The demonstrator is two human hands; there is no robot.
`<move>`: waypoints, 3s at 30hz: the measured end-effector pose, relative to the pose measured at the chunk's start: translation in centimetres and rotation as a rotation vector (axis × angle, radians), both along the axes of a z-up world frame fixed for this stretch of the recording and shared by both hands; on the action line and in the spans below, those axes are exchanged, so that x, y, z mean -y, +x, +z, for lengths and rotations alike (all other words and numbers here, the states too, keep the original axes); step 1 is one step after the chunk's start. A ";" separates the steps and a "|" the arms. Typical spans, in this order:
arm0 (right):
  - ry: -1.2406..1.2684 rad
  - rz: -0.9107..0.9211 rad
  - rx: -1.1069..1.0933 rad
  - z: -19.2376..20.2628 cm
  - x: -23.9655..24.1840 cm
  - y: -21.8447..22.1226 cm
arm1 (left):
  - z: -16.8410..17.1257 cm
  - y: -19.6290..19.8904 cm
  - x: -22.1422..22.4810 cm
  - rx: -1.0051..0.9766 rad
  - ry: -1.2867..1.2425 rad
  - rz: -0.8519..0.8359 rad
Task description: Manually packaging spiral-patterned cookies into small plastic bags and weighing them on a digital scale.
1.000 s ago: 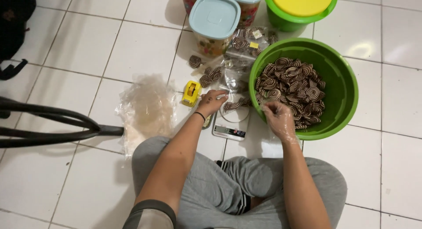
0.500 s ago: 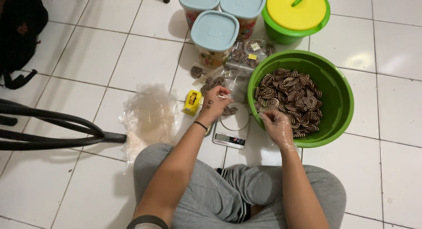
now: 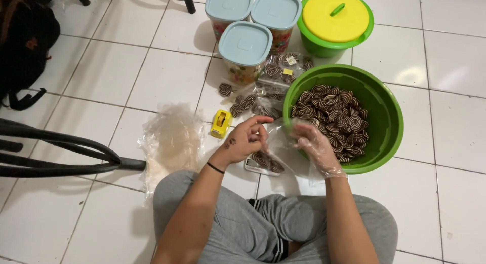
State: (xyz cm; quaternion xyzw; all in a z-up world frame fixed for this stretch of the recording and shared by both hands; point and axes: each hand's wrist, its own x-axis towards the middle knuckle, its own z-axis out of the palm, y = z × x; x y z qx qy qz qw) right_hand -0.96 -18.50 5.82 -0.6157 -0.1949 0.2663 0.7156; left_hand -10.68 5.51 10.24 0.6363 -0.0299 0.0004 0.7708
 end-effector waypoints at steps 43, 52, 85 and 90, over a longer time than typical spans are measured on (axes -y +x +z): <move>-0.188 0.047 0.332 12.2 -0.5 -4.2 | -4.6 3.0 3.9 -0.418 -0.597 0.418; -0.297 -0.169 0.392 12.4 0.7 -2.1 | -9.4 4.4 2.5 -0.386 -0.570 0.587; -1.543 0.049 0.629 -1.5 -2.3 5.7 | -10.3 4.1 1.7 -0.438 -0.484 0.633; -1.478 0.282 0.520 -10.1 -0.1 8.5 | -10.7 4.3 1.7 -0.439 -0.493 0.643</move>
